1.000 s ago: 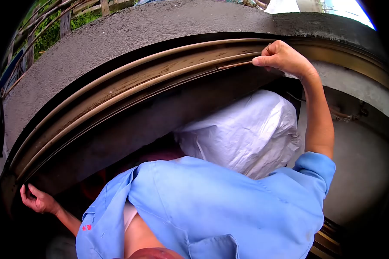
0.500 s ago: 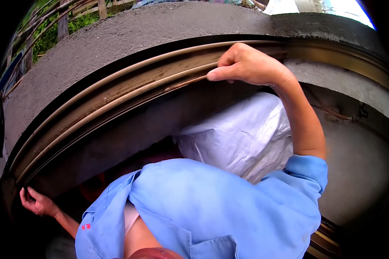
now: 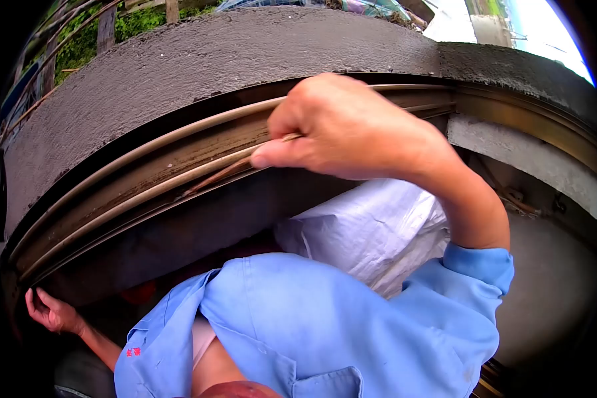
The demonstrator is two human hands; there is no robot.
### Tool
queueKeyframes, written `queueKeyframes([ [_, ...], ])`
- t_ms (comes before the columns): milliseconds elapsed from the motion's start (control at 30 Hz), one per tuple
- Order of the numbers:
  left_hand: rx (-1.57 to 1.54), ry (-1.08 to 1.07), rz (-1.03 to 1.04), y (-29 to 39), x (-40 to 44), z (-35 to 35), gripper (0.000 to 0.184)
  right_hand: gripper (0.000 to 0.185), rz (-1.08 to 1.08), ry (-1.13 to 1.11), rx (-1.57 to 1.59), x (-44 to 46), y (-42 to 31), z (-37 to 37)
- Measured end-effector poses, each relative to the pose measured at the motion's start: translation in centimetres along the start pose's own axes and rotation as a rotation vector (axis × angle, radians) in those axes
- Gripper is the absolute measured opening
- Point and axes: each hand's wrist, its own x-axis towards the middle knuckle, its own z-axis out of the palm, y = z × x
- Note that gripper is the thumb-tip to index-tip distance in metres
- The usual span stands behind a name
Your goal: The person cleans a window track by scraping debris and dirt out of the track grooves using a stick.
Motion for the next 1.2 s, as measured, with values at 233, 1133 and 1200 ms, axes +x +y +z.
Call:
queueKeyframes([
  [233,0.006,0.015,0.016,-0.4,-0.4,0.2,0.021,0.040,0.445,0.127,0.131,-7.6,13.2,-3.8],
  [1133,0.137,-0.025,0.013,0.6,0.2,0.4,0.023,0.041,0.304,0.275,0.305,-6.5,11.6,0.4],
  [1200,0.145,-0.033,0.008,0.2,0.3,0.1,0.023,0.042,0.322,0.258,0.316,-6.6,12.0,0.8],
])
